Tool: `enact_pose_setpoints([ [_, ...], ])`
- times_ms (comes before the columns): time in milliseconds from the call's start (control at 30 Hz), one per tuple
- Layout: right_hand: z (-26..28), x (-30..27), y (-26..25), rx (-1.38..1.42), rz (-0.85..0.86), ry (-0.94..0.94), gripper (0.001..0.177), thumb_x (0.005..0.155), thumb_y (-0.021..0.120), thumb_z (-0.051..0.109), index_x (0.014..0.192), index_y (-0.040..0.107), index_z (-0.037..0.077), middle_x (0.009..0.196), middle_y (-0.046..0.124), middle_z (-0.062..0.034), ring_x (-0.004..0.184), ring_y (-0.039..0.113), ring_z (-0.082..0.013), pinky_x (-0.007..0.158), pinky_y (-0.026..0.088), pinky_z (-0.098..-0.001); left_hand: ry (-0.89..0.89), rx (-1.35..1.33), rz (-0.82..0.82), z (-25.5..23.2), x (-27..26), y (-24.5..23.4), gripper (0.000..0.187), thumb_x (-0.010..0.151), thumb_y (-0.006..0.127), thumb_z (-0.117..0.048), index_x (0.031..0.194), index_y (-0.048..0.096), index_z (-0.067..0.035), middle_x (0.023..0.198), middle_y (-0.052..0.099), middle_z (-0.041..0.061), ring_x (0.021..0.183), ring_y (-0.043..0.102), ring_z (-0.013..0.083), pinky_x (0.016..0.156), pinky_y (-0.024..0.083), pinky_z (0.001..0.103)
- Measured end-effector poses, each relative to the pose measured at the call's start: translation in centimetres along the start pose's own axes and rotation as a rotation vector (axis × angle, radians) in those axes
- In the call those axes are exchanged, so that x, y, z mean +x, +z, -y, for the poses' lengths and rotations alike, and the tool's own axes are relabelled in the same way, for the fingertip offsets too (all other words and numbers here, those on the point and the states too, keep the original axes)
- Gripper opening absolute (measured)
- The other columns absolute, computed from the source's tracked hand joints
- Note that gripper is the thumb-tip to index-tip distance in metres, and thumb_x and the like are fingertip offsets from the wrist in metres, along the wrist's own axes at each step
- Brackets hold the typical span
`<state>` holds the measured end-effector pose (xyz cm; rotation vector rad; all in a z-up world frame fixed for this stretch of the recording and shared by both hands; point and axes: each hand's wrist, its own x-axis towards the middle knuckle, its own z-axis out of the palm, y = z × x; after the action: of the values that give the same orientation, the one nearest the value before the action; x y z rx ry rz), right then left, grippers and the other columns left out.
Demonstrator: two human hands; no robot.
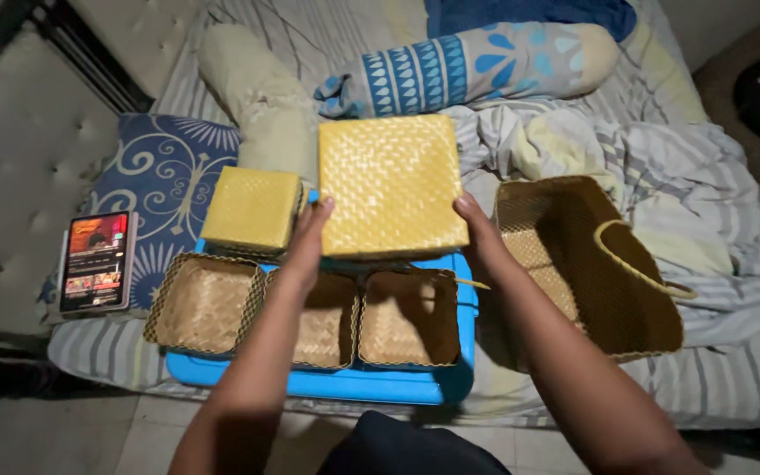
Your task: The person repeatedly picks up small woven containers from a larger basket, opens them, and places them on a blue plastic tray. The person handles the containers one at a time, opening each and setting it down before moving to the next.
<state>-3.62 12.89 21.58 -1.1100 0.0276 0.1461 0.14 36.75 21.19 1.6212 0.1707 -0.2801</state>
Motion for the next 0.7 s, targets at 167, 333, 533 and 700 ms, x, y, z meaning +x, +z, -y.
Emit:
enact_pose_setpoints([
  [167, -1.9, 4.5, 2.8, 0.032, 0.110, 0.002, 0.056, 0.081, 0.042, 0.042, 0.124, 0.037, 0.006, 0.116, 0.049, -0.0121, 0.100, 0.049, -0.0254, 0.078, 0.043, -0.0392, 0.056, -0.015, -0.094, -1.8, 1.0, -4.3, 0.077, 0.074, 0.045, -0.052, 0.130, 0.025, -0.004, 0.134, 0.028, 0.012, 0.125, 0.022, 0.0218, 0.099, 0.016, 0.036],
  [333, -6.7, 7.6, 5.7, 0.171, 0.059, 0.124, 0.055, 0.078, 0.042, 0.042, 0.120, 0.038, 0.006, 0.115, 0.050, -0.0114, 0.101, 0.051, -0.0259, 0.080, 0.042, -0.0427, 0.201, -0.087, -0.121, -1.0, 3.1, -8.3, 0.065, 0.073, 0.050, -0.049, 0.116, 0.045, 0.000, 0.116, 0.051, 0.015, 0.111, 0.043, 0.0239, 0.094, 0.030, 0.033],
  [533, -12.7, 10.6, 4.8, 0.247, -0.044, 0.236, 0.056, 0.079, 0.040, 0.045, 0.121, 0.040, 0.007, 0.119, 0.048, -0.0107, 0.105, 0.046, -0.0244, 0.089, 0.034, -0.0418, 0.170, 0.171, -0.151, 1.4, 5.6, -9.4, 0.064, 0.076, 0.045, -0.053, 0.118, 0.040, -0.006, 0.113, 0.050, 0.013, 0.107, 0.045, 0.0238, 0.090, 0.032, 0.033],
  [700, -13.2, 11.1, 1.1, 0.162, -0.080, 0.242, 0.058, 0.080, 0.039, 0.045, 0.123, 0.038, 0.006, 0.122, 0.047, -0.0091, 0.112, 0.043, -0.0227, 0.094, 0.031, -0.0381, -0.234, 0.446, -0.037, 4.9, 8.4, -7.0, 0.071, 0.071, 0.035, -0.061, 0.124, 0.037, -0.014, 0.116, 0.049, 0.017, 0.106, 0.048, 0.0326, 0.087, 0.037, 0.041],
])
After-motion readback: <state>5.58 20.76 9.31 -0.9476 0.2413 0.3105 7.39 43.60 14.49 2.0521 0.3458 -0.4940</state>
